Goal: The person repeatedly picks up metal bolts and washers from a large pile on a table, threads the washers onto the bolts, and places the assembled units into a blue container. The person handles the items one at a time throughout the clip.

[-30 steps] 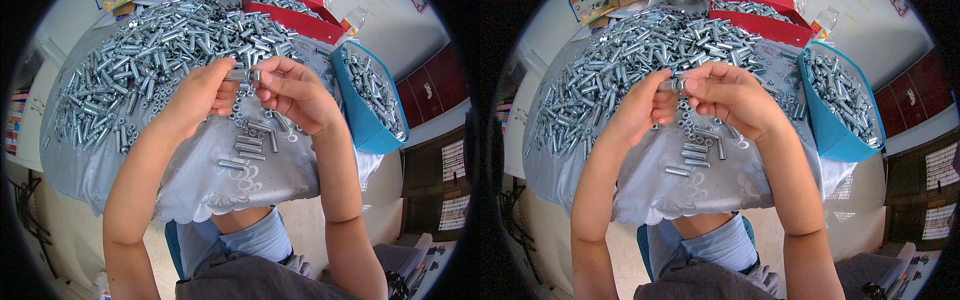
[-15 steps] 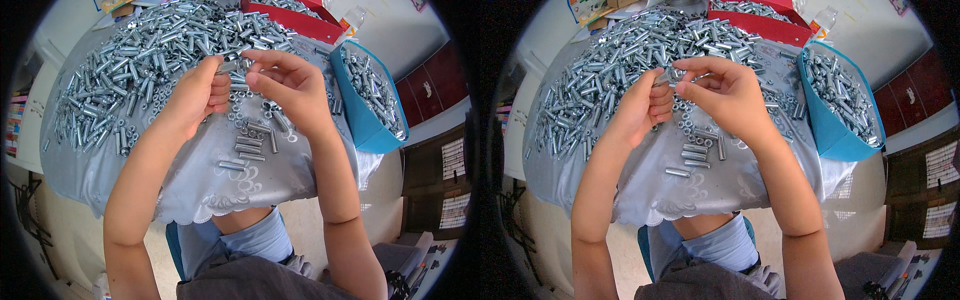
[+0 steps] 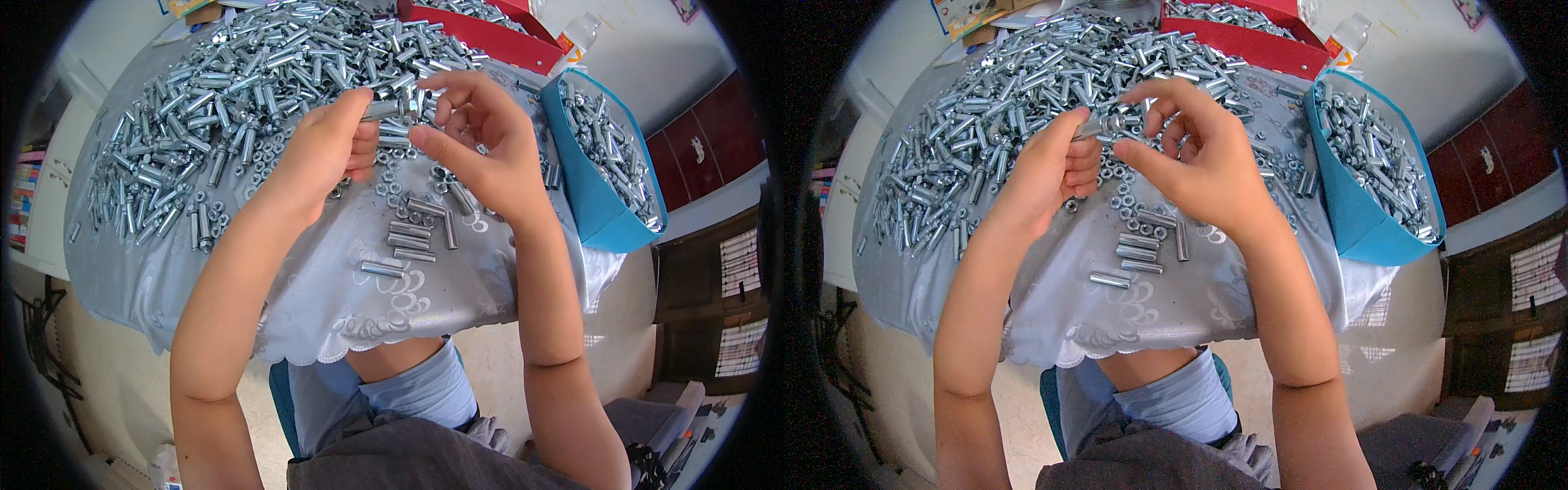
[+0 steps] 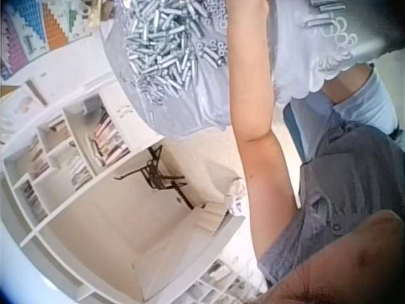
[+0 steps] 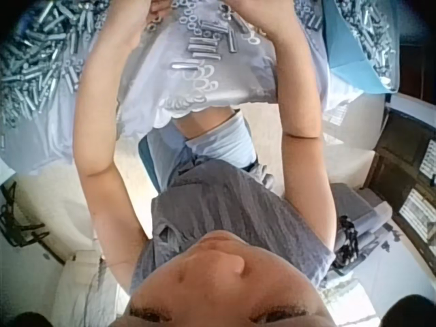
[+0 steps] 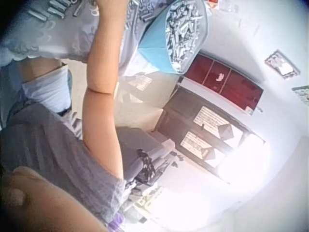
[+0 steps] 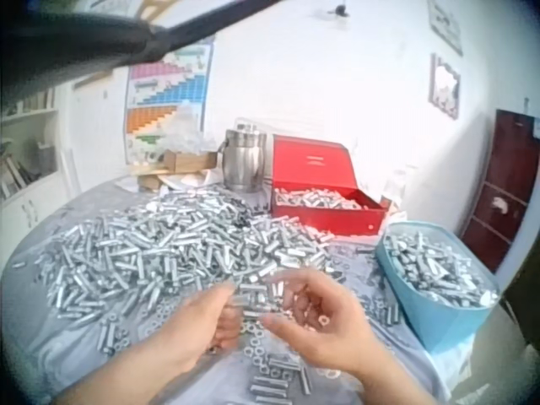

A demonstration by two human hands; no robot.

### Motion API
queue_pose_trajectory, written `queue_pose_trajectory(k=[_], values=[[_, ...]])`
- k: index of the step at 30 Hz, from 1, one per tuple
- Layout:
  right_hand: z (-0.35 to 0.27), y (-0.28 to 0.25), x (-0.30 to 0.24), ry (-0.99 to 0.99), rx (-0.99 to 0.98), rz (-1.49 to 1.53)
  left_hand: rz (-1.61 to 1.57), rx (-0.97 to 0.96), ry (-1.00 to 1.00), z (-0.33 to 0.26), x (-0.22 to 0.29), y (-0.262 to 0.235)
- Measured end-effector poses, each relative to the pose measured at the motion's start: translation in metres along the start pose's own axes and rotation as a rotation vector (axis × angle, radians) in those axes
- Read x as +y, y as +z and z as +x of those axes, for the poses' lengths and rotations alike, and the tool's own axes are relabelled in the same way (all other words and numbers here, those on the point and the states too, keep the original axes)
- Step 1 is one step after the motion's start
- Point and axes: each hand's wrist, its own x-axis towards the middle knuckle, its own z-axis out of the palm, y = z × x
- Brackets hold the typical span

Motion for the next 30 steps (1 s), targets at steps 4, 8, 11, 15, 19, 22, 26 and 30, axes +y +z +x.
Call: queue_pose_trajectory(k=[4,8,11,15,19,22,26,30], values=[[0.001,-0.001,0.003,-0.015,-0.019,-0.067,0.022,-0.022,0.004,0.0,0.0,-0.001],[0.0,-0.004,0.005,0.014,-0.025,-0.141,0.009,-0.005,0.002,-0.002,0.001,0.001],[-0.001,-0.006,0.003,0.074,-0.012,-0.127,0.015,-0.008,-0.005,0.0,0.0,0.0],[0.001,-0.004,-0.003,-0.036,0.017,-0.085,0.032,-0.013,0.007,0.0,-0.001,-0.001],[0.001,-0.001,0.005,-0.122,-0.025,-0.138,0.042,-0.024,0.006,0.0,-0.002,-0.002],[0.0,-0.008,0.006,-0.009,-0.067,-0.258,0.053,-0.023,-0.005,-0.001,-0.001,0.0],[0.0,-0.009,-0.001,0.077,-0.119,-0.15,0.046,0.037,-0.005,-0.004,0.0,0.004],[0.002,-0.001,-0.003,-0.126,-0.048,-0.122,0.045,0.005,-0.008,-0.002,-0.001,0.0]])
